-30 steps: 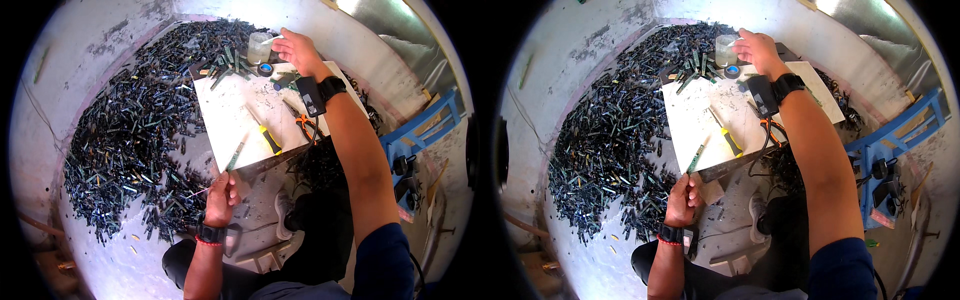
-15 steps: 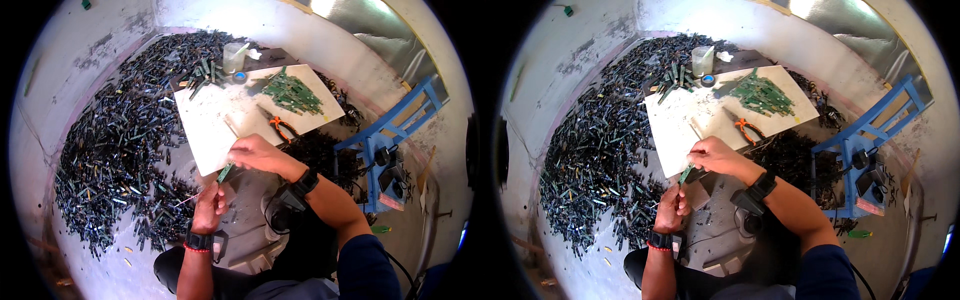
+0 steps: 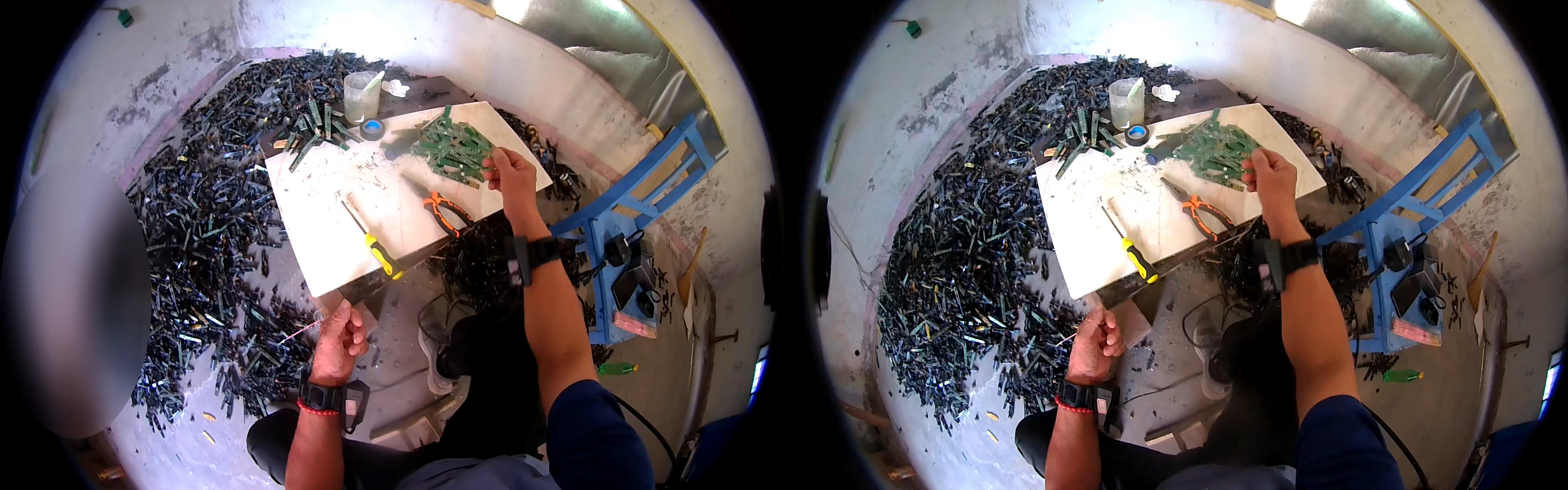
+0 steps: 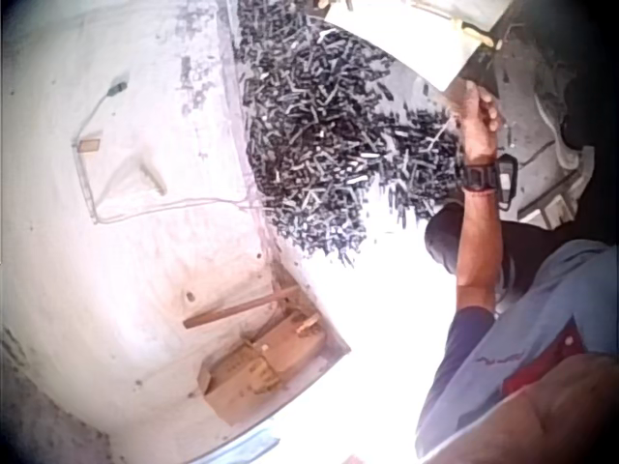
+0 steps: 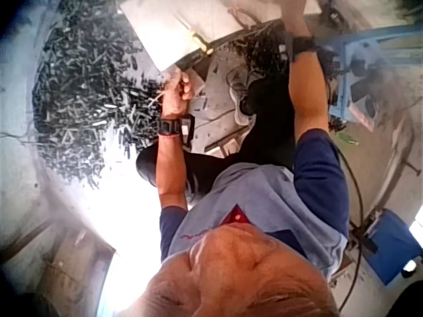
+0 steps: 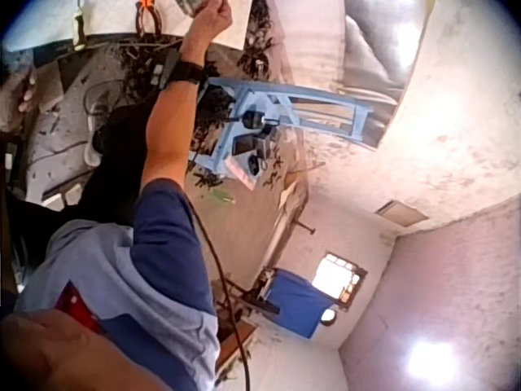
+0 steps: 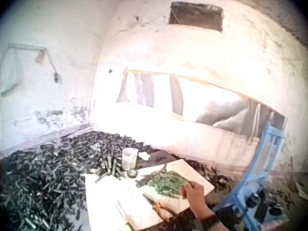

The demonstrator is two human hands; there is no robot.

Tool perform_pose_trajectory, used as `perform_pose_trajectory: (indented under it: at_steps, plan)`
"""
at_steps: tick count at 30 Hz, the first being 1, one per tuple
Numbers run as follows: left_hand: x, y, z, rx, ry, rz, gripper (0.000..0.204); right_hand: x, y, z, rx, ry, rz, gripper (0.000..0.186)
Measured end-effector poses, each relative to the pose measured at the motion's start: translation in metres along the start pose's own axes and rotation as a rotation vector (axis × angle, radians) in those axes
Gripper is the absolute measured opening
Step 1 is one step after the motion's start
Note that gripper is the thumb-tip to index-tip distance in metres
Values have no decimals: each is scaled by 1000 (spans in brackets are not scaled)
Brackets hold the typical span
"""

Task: The person sits on the floor and uses pliers to cut green plastic strips into smaller pieces. They repeatedly pick up strips, cut them, and place the resulting pieces onto a white board. The person also uses a brush to sweep debris from the board into a container.

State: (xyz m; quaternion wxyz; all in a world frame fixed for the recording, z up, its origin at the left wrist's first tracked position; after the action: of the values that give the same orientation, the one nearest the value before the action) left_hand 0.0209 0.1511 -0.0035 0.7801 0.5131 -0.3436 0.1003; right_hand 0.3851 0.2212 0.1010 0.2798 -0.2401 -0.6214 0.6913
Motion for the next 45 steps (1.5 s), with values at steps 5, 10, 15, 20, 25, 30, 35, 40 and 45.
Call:
perform_pose_trajectory:
  at_steps: [5,10,15,20,25,30,35,40,45]
  plan:
    - [-2,-3,2,-11,4,-52,38,-32,23,-17,92,132,-17,20]
    - [3,-8,5,-22,41,-171,34,-25,9,13,-35,72,-1,20]
    - [-13,-51,20,98,-89,-656,39,32,-6,76,-233,-179,321,17]
    - [20,-65,54,337,-373,-1319,34,97,29,142,-466,-370,859,29]
    - [13,-71,74,375,-472,-1457,35,121,49,141,-420,-376,927,22]
    - [2,-56,79,436,-327,-1466,33,117,44,94,-354,-178,1061,19]
    - [-5,-50,87,385,-307,-1483,31,129,45,80,-478,28,1098,21]
    - [-5,-53,89,375,-337,-1462,30,167,32,163,-475,-293,663,15]
    - [-10,-50,90,350,-280,-1420,28,212,89,232,-296,-840,676,9]
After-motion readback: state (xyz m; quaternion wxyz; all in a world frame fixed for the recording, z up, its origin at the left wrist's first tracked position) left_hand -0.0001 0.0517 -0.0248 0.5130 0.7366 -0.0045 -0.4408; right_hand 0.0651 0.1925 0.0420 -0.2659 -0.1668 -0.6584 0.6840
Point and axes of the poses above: each hand's wrist, its own z-axis away from the middle knuckle, its own x-axis out of the palm, y = z × x, the point moved 4 cm from there along -z, towards the middle knuckle, and after that the axes turned 15 degrees about x, right-handed, at the moved point
